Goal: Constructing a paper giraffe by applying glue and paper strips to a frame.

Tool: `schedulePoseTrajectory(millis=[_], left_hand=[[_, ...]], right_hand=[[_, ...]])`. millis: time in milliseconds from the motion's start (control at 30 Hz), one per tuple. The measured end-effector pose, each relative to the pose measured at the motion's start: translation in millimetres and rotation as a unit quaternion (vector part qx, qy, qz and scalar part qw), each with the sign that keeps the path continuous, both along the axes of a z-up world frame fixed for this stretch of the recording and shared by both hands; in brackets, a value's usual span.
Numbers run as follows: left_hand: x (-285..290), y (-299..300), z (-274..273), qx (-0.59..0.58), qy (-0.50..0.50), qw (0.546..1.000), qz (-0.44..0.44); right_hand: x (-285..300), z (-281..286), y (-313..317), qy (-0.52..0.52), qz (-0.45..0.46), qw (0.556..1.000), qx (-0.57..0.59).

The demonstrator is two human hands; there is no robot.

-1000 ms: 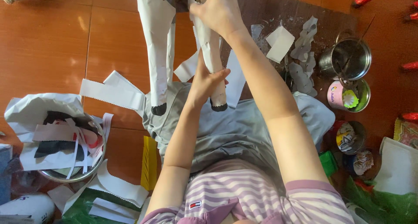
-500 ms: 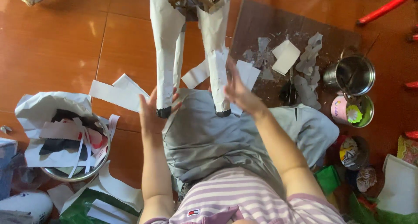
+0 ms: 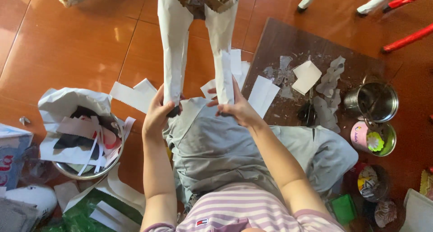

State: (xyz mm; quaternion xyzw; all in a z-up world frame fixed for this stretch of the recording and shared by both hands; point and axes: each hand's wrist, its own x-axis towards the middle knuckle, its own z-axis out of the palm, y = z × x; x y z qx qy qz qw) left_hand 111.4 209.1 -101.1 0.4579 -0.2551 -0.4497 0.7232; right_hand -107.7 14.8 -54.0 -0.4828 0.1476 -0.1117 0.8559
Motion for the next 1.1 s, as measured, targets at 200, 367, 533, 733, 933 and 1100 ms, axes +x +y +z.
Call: schedulePoseTrajectory(millis=[200, 367, 533, 733, 933, 1100], left_hand=[[1.9, -9.9, 5.8, -0.032, 0.009, 0.999, -0.017], [-17.5, 24.2, -25.3, 0.036, 0.129, 0.990, 0.053], [-54.2, 68.3, -69.8, 0.203, 0.124, 0.969, -0.064], [-133.2, -54.3, -17.0, 0.178, 0.010, 0.936, -0.305], [-174.9, -174.6, -193.8, 0.126, -0.072, 0.973, -0.180], [-174.1, -177.2, -245.8, 0.359, -0.057, 0.922, -0.129]], right_hand=[[-1.0, -27.9, -17.9, -0.011, -0.020, 1.000, 0.006], [-67.0, -124.8, -49.9, 0.068, -0.034, 0.993, -0.095], [-136.6, -224.2, -50.0, 0.363, -0.085, 0.810, -0.454], [-137.9, -246.3, -47.3, 0.375, -0.126, 0.711, -0.581], [-152.1, -257.3, -53.6, 0.288, -0.215, 0.806, -0.471], [-143.7, -241.0, -44.3, 0.205, -0.247, 0.823, -0.468]])
